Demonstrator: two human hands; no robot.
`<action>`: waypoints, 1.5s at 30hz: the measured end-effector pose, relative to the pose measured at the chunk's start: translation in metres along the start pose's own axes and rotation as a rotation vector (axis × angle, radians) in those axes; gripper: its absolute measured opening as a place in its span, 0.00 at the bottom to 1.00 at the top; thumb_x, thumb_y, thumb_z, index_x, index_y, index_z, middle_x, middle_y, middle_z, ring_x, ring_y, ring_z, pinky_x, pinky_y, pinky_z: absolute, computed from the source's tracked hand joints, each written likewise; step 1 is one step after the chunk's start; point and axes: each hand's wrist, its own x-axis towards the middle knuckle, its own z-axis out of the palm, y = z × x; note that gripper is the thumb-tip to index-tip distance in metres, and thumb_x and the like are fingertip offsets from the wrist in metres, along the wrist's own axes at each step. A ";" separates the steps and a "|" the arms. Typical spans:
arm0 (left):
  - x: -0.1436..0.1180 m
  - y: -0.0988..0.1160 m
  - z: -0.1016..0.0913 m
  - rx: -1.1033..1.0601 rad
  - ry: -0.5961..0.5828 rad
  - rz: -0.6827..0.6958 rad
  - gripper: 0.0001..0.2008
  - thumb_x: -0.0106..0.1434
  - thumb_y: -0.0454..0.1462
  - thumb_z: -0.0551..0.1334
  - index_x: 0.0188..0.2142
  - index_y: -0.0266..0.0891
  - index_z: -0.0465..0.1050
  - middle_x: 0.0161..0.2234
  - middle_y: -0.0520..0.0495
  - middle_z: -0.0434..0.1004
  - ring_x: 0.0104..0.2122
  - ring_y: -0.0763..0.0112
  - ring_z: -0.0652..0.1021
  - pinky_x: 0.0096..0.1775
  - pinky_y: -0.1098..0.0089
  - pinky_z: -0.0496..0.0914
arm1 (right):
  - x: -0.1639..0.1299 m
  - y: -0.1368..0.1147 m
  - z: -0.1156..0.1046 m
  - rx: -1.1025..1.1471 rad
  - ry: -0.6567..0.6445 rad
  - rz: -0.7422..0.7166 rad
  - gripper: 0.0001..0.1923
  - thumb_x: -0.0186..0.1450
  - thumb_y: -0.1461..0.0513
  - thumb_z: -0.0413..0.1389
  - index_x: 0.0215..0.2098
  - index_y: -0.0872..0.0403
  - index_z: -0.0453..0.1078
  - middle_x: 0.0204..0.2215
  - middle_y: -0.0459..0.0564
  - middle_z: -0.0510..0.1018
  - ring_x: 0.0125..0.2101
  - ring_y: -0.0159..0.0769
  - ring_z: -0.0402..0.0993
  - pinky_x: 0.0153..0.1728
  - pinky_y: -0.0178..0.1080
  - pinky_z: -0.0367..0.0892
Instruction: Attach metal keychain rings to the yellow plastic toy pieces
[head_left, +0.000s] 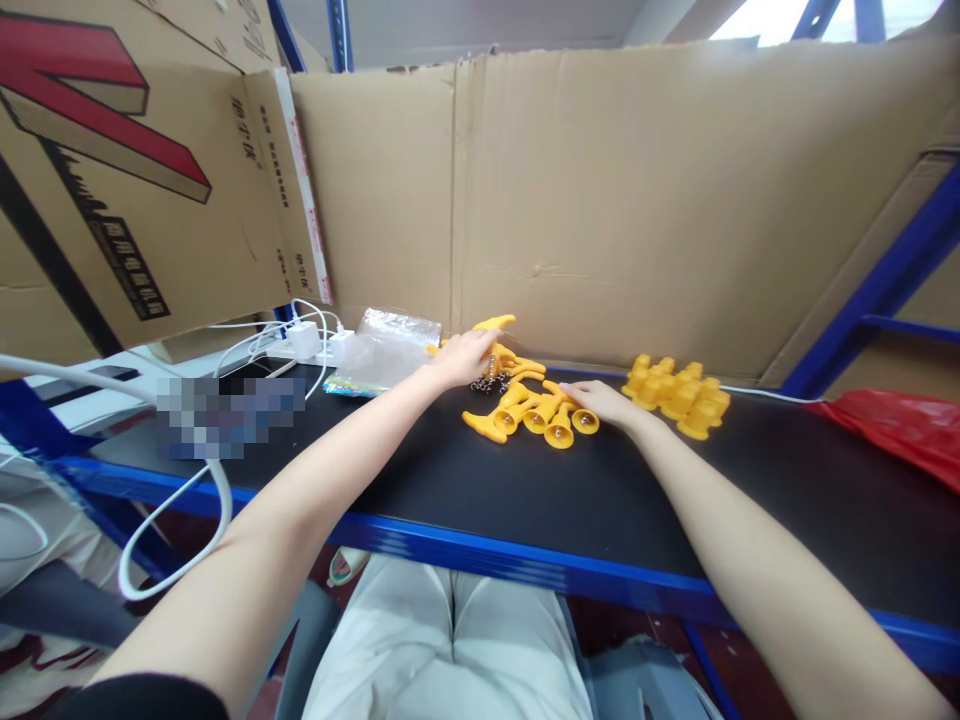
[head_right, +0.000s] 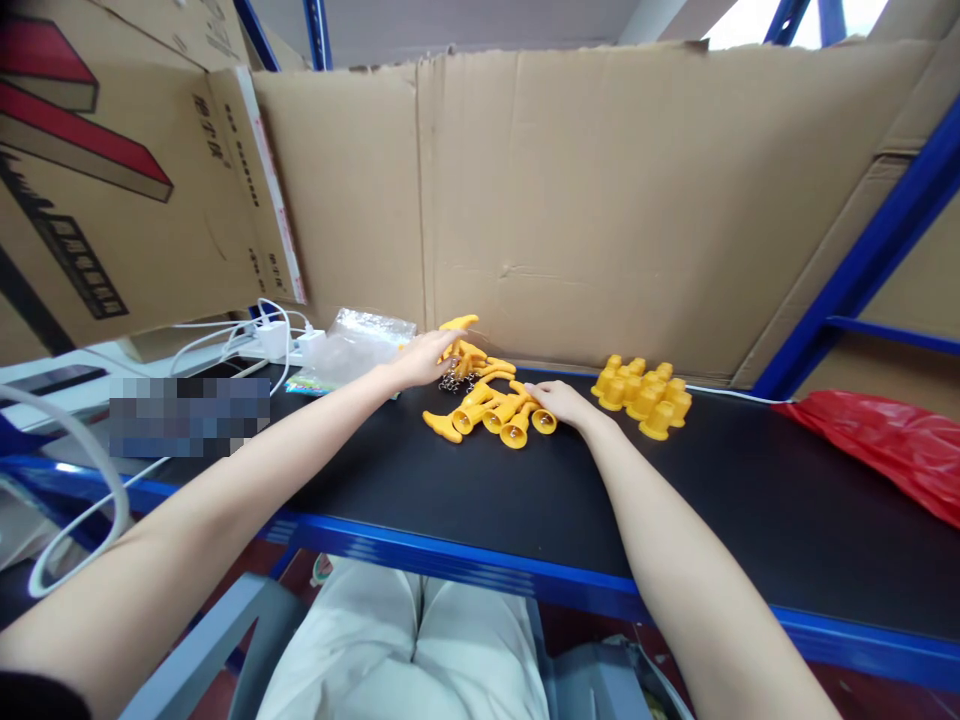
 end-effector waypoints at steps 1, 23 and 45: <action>0.007 0.001 0.001 0.016 -0.024 -0.007 0.23 0.61 0.34 0.53 0.57 0.42 0.60 0.52 0.41 0.71 0.50 0.59 0.73 0.48 0.62 0.67 | 0.000 0.000 0.000 -0.011 -0.002 -0.003 0.27 0.65 0.48 0.44 0.43 0.59 0.76 0.40 0.55 0.79 0.41 0.43 0.73 0.42 0.39 0.66; 0.033 0.020 0.035 0.120 -0.158 -0.230 0.21 0.58 0.33 0.54 0.52 0.40 0.69 0.53 0.37 0.65 0.55 0.51 0.63 0.54 0.45 0.58 | 0.003 -0.001 -0.005 -0.251 0.144 -0.129 0.18 0.65 0.57 0.47 0.44 0.55 0.74 0.44 0.52 0.78 0.45 0.40 0.73 0.46 0.37 0.64; -0.029 0.031 0.005 -0.171 0.118 0.022 0.18 0.61 0.29 0.51 0.48 0.36 0.70 0.45 0.44 0.77 0.46 0.66 0.75 0.49 0.64 0.68 | -0.029 -0.070 -0.007 -0.342 -0.058 -0.153 0.20 0.65 0.50 0.46 0.29 0.53 0.72 0.24 0.50 0.77 0.26 0.37 0.72 0.27 0.35 0.60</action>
